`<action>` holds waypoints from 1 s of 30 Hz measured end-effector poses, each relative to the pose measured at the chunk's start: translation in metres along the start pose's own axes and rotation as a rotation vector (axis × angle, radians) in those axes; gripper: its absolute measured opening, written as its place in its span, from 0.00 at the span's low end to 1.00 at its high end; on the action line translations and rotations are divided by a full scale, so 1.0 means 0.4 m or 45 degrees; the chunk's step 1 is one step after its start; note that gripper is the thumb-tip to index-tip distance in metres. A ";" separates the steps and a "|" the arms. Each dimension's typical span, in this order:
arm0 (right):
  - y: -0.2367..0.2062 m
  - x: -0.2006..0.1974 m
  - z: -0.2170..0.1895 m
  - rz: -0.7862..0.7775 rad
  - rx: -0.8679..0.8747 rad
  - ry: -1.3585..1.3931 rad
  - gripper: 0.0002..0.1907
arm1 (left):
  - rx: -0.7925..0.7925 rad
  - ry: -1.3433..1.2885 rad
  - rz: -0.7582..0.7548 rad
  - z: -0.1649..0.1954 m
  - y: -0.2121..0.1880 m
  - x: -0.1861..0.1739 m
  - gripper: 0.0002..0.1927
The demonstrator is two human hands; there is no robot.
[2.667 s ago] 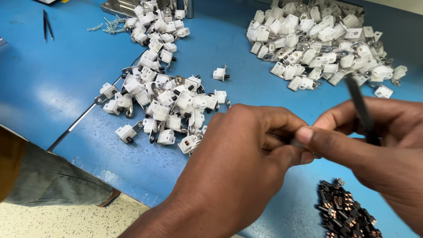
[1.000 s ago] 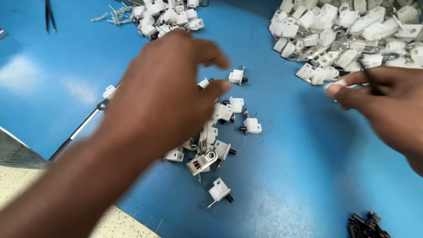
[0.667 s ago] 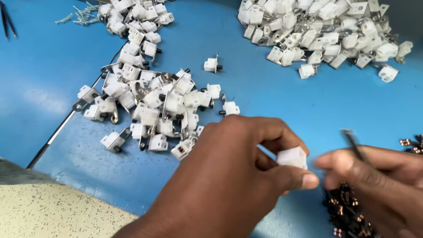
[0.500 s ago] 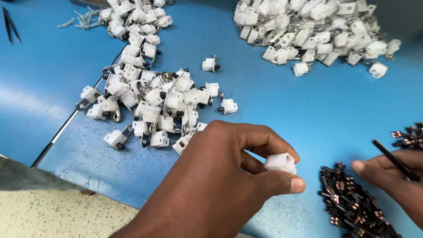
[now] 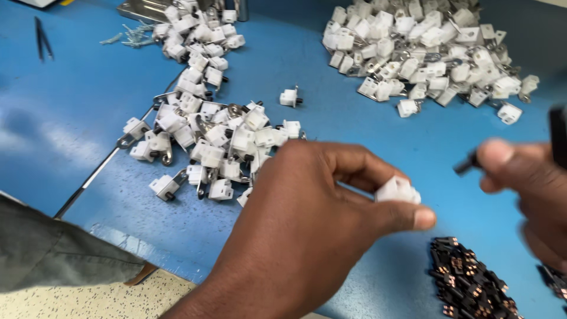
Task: The person uses tweezers to insert small copper contacts into white plastic housings. They pick up a housing, place a contact inside, and set the assembled unit aside on the table. The process is repeated continuously with components from piles on the workbench.
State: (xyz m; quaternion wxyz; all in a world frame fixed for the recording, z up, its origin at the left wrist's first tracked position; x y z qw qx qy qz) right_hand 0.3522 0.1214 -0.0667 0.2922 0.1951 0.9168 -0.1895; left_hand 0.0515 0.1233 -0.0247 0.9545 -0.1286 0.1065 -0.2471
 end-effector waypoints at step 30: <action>-0.178 0.087 -0.420 -0.329 -1.170 0.093 0.24 | 0.347 -0.095 0.023 0.100 -0.002 0.007 0.11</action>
Point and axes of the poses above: each hand's wrist, its own y-axis towards the middle knuckle, its own x-axis out of the palm, z = x × y, the point moved 10 cm from there along y, towards the middle knuckle, and after that the axes turned 8 degrees about -z, right-handed, at the moved point
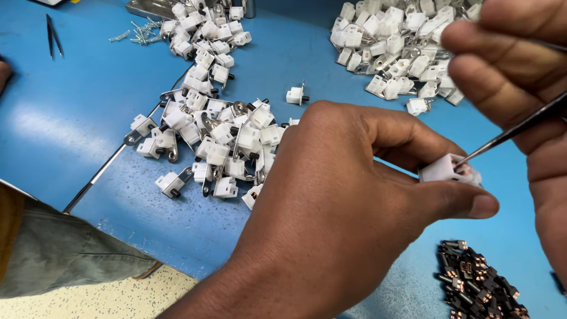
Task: The person uses tweezers to insert small copper contacts into white plastic housings. They pick up a housing, place a contact inside, and set the assembled unit aside on the table. The process is repeated continuously with components from piles on the workbench.
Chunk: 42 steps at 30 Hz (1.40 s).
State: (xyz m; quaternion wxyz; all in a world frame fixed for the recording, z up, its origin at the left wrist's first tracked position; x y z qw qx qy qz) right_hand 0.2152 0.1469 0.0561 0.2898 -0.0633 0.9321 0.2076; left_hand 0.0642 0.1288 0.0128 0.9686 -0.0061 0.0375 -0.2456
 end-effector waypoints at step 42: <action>-0.398 -0.013 0.463 -0.182 1.355 0.115 0.26 | 0.121 0.332 -0.337 -0.023 -0.014 -0.001 0.23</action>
Point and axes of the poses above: each hand's wrist, its own y-axis towards the middle knuckle, its own x-axis out of the palm, z = x × y, the point moved 10 cm from there along y, towards the middle knuckle, and after that the axes turned 8 degrees about -z, right-handed, at the moved point
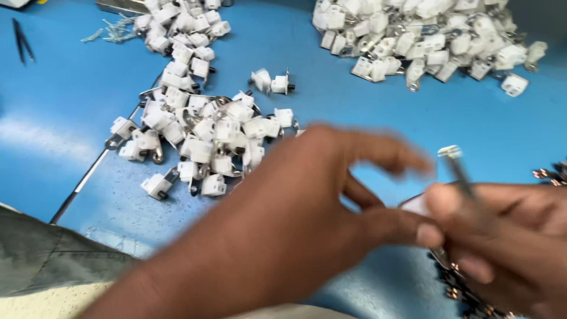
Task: The person uses tweezers to insert small copper contacts into white plastic housings. They pick up a housing, place a contact inside, and set the assembled unit aside on the table. The process is repeated continuously with components from piles on the workbench.
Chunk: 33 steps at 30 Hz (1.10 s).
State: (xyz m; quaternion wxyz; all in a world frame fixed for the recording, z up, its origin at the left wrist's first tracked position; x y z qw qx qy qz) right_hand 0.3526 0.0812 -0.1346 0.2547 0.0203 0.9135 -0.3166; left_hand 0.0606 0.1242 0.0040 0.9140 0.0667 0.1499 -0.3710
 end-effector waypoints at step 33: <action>0.103 -0.111 -0.081 0.043 -0.302 -0.011 0.21 | -0.239 -0.403 0.056 -0.059 0.036 0.056 0.14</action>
Point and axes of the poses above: each hand's wrist, its own y-axis towards the middle knuckle, its own x-axis out of the palm, z = x × y, the point moved 10 cm from there along y, towards the middle knuckle, and after that the axes turned 8 degrees about -z, right-handed, at the moved point
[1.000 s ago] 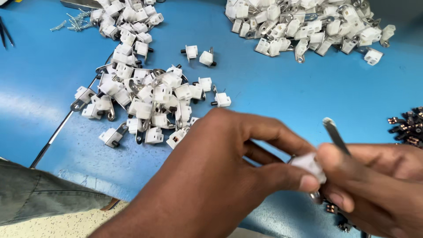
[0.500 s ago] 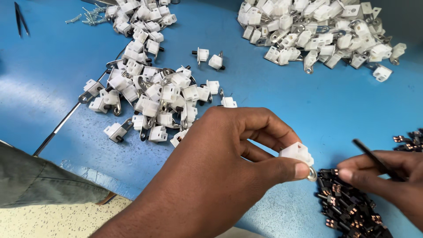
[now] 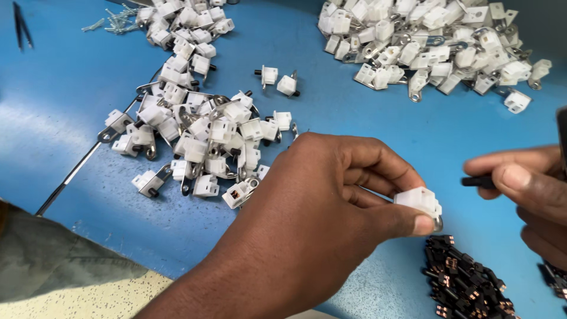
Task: The person uses tweezers to insert small copper contacts into white plastic housings. They pick up a housing, place a contact inside, and set the assembled unit aside on the table. The process is repeated continuously with components from piles on the workbench.
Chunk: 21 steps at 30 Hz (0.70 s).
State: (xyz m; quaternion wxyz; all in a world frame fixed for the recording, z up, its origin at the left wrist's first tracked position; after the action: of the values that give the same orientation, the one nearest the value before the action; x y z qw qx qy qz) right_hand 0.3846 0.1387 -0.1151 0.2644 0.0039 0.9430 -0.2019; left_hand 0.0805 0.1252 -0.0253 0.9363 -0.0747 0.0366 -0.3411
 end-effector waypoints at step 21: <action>-0.084 0.100 -0.221 -0.168 0.124 -0.397 0.15 | 0.130 0.000 -0.012 0.014 -0.042 -0.003 0.13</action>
State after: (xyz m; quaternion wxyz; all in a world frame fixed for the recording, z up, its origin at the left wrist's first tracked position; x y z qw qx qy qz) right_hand 0.3025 0.1377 -0.0537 0.3931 -0.0765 0.8779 -0.2624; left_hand 0.0696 0.1139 -0.0168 0.9372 -0.0269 0.0188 -0.3471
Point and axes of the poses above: each hand's wrist, its own y-axis towards the middle knuckle, its own x-axis out of the palm, z = x × y, the point moved 10 cm from there along y, towards the middle knuckle, and after that the axes turned 8 degrees about -z, right-handed, at the moved point
